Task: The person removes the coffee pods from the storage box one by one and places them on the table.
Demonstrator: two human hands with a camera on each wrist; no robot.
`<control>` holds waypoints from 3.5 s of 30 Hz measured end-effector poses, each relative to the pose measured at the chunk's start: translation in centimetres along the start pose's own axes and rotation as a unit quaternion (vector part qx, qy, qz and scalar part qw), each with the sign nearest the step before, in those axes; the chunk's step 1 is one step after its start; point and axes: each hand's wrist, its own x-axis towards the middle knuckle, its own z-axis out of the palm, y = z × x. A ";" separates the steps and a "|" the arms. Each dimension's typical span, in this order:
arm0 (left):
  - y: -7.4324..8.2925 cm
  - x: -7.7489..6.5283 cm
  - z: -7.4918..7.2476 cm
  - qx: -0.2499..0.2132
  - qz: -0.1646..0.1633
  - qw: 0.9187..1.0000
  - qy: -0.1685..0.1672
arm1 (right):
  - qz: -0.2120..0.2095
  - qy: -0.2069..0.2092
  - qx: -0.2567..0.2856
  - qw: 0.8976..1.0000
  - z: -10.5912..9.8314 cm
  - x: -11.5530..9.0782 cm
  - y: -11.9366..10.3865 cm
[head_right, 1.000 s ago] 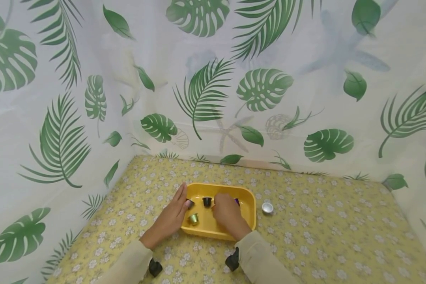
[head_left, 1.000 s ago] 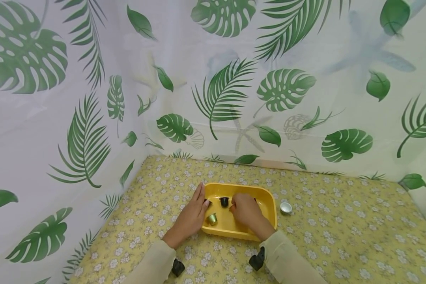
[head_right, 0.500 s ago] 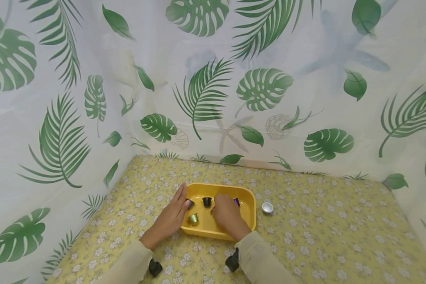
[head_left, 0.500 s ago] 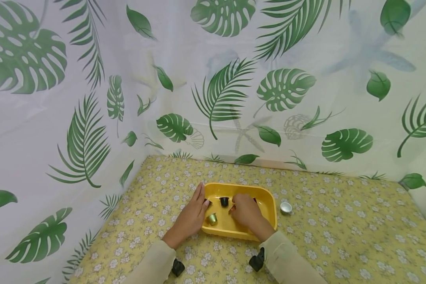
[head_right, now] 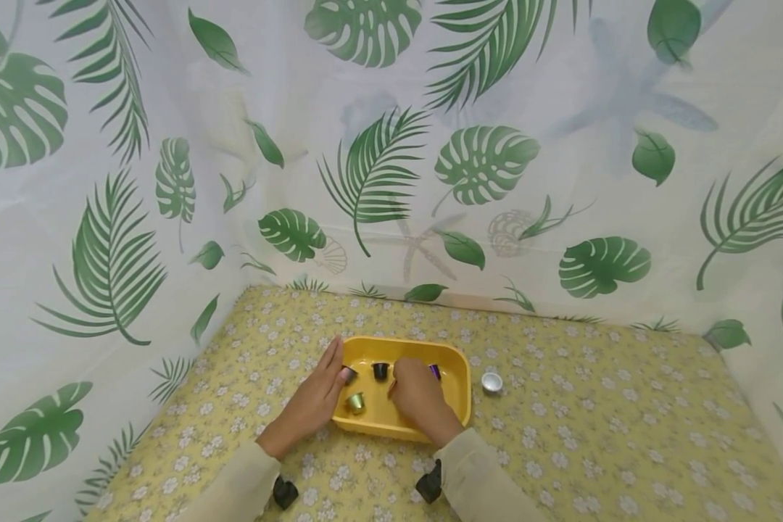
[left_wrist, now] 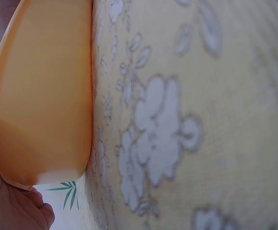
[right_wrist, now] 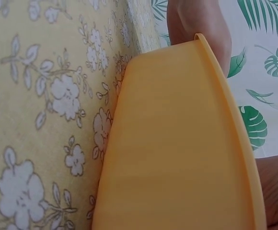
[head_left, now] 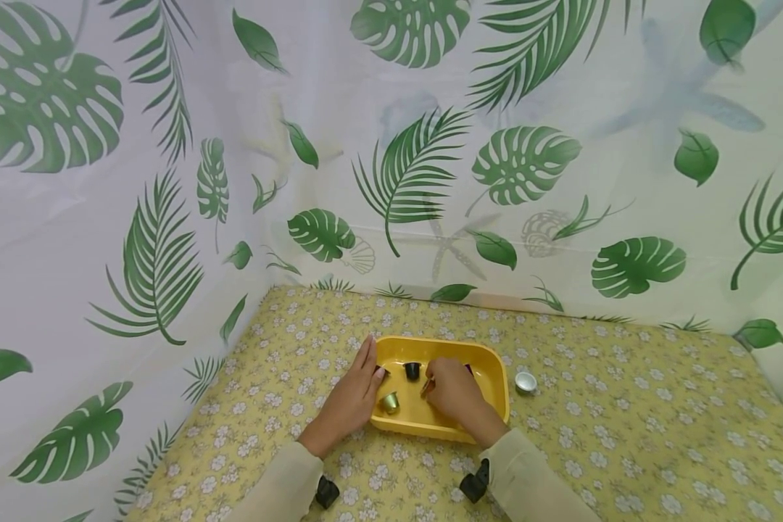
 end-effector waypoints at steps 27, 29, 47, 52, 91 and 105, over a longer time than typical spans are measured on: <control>-0.6 0.2 0.3 0.008 0.008 1.000 -0.002 | 0.000 0.041 0.059 0.997 -1.2 -2.4 0.4; -0.6 0.2 0.3 0.009 0.007 1.000 -0.001 | -0.001 0.046 0.055 0.997 -1.5 -2.6 0.4; 0.0 0.1 0.2 0.002 -0.005 1.000 0.006 | 0.007 0.075 0.078 0.994 -2.8 -4.7 1.3; 0.0 0.1 0.3 0.000 -0.003 1.000 0.006 | 0.020 0.075 0.094 0.992 -3.3 -5.2 1.2; 0.0 -0.3 0.2 -0.014 -0.013 1.000 0.013 | 0.050 0.113 0.164 0.979 -6.6 -8.6 4.1; 0.4 -0.2 0.3 -0.019 -0.008 1.000 -0.001 | 0.088 0.126 0.183 0.971 -7.6 -10.0 4.7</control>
